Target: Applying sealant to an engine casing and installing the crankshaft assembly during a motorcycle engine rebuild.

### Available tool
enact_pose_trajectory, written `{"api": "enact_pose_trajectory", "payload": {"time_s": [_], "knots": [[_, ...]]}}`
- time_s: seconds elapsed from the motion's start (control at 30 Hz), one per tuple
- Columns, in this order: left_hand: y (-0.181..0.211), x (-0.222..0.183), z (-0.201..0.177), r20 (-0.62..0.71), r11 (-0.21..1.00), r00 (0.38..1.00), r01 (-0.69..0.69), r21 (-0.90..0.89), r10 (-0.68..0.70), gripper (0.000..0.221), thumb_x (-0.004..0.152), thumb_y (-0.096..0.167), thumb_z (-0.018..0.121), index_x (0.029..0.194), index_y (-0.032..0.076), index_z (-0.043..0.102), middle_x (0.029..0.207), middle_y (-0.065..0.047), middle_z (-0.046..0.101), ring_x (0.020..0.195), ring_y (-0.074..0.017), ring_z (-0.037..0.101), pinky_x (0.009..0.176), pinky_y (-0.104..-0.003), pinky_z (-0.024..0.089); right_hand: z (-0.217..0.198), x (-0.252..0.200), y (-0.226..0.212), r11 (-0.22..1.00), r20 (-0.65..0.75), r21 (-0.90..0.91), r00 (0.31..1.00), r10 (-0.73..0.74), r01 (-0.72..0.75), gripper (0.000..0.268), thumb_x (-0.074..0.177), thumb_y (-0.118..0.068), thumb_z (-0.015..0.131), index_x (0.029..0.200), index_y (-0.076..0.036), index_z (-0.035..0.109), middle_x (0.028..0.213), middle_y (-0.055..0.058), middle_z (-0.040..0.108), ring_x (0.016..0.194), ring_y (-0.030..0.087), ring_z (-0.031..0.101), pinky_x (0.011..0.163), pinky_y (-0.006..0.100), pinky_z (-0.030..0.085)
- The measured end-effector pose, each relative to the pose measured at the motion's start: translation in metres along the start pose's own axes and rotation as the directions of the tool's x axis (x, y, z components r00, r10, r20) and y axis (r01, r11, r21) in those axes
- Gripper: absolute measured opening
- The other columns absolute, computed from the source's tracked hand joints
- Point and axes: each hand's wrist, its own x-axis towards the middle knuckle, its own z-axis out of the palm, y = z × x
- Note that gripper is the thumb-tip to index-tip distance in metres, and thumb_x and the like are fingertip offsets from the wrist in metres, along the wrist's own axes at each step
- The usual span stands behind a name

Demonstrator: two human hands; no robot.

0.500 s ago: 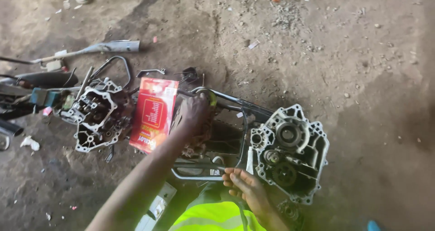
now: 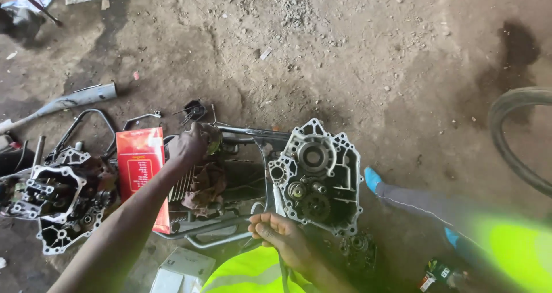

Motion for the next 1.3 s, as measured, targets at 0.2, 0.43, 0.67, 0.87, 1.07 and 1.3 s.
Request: {"api": "enact_pose_trajectory", "payload": {"time_s": [0.2, 0.43, 0.67, 0.87, 1.07, 1.3], "knots": [[0.060, -0.053, -0.069, 0.072, 0.981, 0.995, 0.058, 0.183, -0.072, 0.039, 0.100, 0.038, 0.041, 0.132, 0.022, 0.053, 0.104, -0.024, 0.074, 0.082, -0.0407, 0.070, 0.068, -0.052, 0.052, -0.003, 0.013, -0.004, 1.000, 0.040, -0.009, 0.999, -0.015, 0.015, 0.036, 0.094, -0.034, 0.058, 0.123, -0.015, 0.068, 0.118, 0.003, 0.075, 0.109, 0.015, 0.068, 0.093, 0.030, 0.052], [0.114, -0.131, -0.146, 0.028, 0.991, 0.996, 0.077, 0.114, -0.081, 0.041, 0.102, 0.041, 0.042, 0.135, 0.021, 0.054, 0.090, -0.025, 0.073, 0.081, -0.0434, 0.069, 0.069, -0.051, 0.050, 0.023, 0.027, -0.047, 0.995, 0.063, -0.069, 0.995, -0.073, 0.077, 0.076, 0.085, -0.050, 0.058, 0.149, -0.011, 0.044, 0.139, 0.012, 0.058, 0.122, 0.024, 0.065, 0.094, 0.031, 0.056], [0.162, -0.235, -0.214, 0.067, 0.962, 0.981, 0.191, -0.196, -0.181, 0.041, 0.101, 0.039, 0.043, 0.136, 0.027, 0.060, 0.066, -0.004, 0.056, 0.056, -0.0172, 0.048, 0.055, -0.033, 0.037, 0.056, 0.029, -0.097, 0.982, 0.151, -0.002, 0.971, -0.185, 0.187, 0.113, 0.058, -0.063, 0.068, 0.153, -0.017, 0.029, 0.152, 0.020, 0.049, 0.135, 0.033, 0.055, 0.106, 0.046, 0.052], [0.192, -0.292, -0.213, 0.084, 0.933, 0.965, 0.263, -0.247, -0.250, 0.040, 0.097, 0.045, 0.046, 0.132, 0.036, 0.064, 0.061, -0.002, 0.055, 0.053, -0.0159, 0.047, 0.058, -0.030, 0.038, 0.056, 0.003, -0.094, 0.916, 0.318, 0.331, 0.888, -0.333, 0.225, 0.063, 0.079, -0.023, 0.074, 0.136, -0.007, 0.053, 0.145, 0.016, 0.058, 0.131, 0.034, 0.060, 0.100, 0.041, 0.055], [0.216, -0.344, -0.185, 0.012, 0.965, 0.981, 0.191, -0.177, -0.192, 0.038, 0.095, 0.040, 0.050, 0.132, 0.041, 0.061, 0.072, 0.001, 0.067, 0.060, -0.0198, 0.063, 0.061, -0.033, 0.047, 0.007, -0.017, -0.084, 0.697, 0.604, 0.691, 0.682, -0.413, -0.189, 0.064, 0.088, -0.037, 0.066, 0.143, -0.012, 0.046, 0.140, 0.016, 0.052, 0.125, 0.030, 0.053, 0.100, 0.049, 0.054], [0.282, -0.427, -0.113, 0.006, 0.983, 1.000, -0.008, 0.183, 0.007, 0.045, 0.093, 0.046, 0.064, 0.132, 0.054, 0.044, 0.062, -0.003, 0.075, 0.049, -0.0236, 0.074, 0.043, -0.040, 0.048, -0.047, -0.059, -0.063, 0.729, 0.595, 0.677, 0.660, -0.459, -0.103, 0.071, 0.096, -0.055, 0.053, 0.142, 0.000, 0.051, 0.127, 0.022, 0.065, 0.115, 0.039, 0.064, 0.098, 0.050, 0.053]]}}
